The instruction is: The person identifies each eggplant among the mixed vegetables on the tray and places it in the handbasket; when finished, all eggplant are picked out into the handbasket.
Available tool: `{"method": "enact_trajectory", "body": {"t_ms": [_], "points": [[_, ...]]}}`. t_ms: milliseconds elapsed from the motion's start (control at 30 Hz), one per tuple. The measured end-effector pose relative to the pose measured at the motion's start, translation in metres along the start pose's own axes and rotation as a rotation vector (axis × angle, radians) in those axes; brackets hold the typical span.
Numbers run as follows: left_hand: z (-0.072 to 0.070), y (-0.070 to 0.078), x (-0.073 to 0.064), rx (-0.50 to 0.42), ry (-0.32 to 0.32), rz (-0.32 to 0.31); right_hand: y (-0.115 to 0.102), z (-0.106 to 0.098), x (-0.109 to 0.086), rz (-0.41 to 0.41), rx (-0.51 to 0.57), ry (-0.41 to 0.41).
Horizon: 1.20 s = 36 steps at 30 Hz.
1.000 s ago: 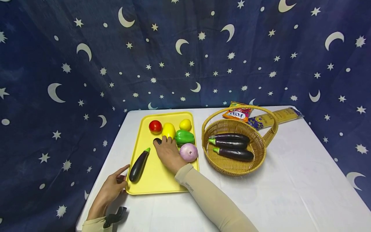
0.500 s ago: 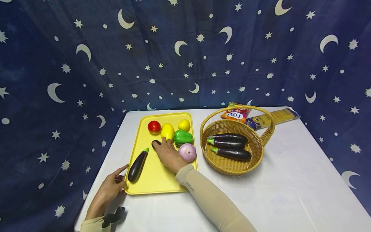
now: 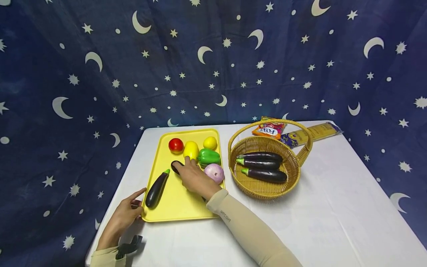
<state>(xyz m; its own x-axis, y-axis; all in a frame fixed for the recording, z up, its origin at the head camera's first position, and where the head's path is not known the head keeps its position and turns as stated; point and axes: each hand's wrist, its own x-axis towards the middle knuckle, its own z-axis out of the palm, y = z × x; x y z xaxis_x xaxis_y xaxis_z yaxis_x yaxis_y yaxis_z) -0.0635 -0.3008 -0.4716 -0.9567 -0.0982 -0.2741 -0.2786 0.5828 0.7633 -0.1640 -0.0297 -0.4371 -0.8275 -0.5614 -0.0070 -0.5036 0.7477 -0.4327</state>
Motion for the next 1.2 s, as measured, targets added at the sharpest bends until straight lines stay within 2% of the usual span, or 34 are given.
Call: {"method": "enact_trajectory", "body": {"t_ms": [233,467,700,900,1200], "points": [[-0.003,0.001,0.000,0.025,0.001,0.000,0.005,-0.022,-0.023,-0.085,0.085,0.052],[-0.003,0.001,0.001,0.019,-0.005,-0.007,0.012,-0.031,-0.040,-0.109,0.148,0.103],[-0.001,0.000,0.001,0.022,-0.008,0.000,0.022,-0.037,-0.059,-0.193,0.100,0.134],[-0.002,0.000,-0.001,0.028,-0.010,-0.009,0.031,-0.046,-0.074,-0.253,0.035,0.130],[0.000,0.001,0.000,0.029,-0.019,-0.006,0.053,-0.067,-0.097,-0.291,0.064,0.126]]}}
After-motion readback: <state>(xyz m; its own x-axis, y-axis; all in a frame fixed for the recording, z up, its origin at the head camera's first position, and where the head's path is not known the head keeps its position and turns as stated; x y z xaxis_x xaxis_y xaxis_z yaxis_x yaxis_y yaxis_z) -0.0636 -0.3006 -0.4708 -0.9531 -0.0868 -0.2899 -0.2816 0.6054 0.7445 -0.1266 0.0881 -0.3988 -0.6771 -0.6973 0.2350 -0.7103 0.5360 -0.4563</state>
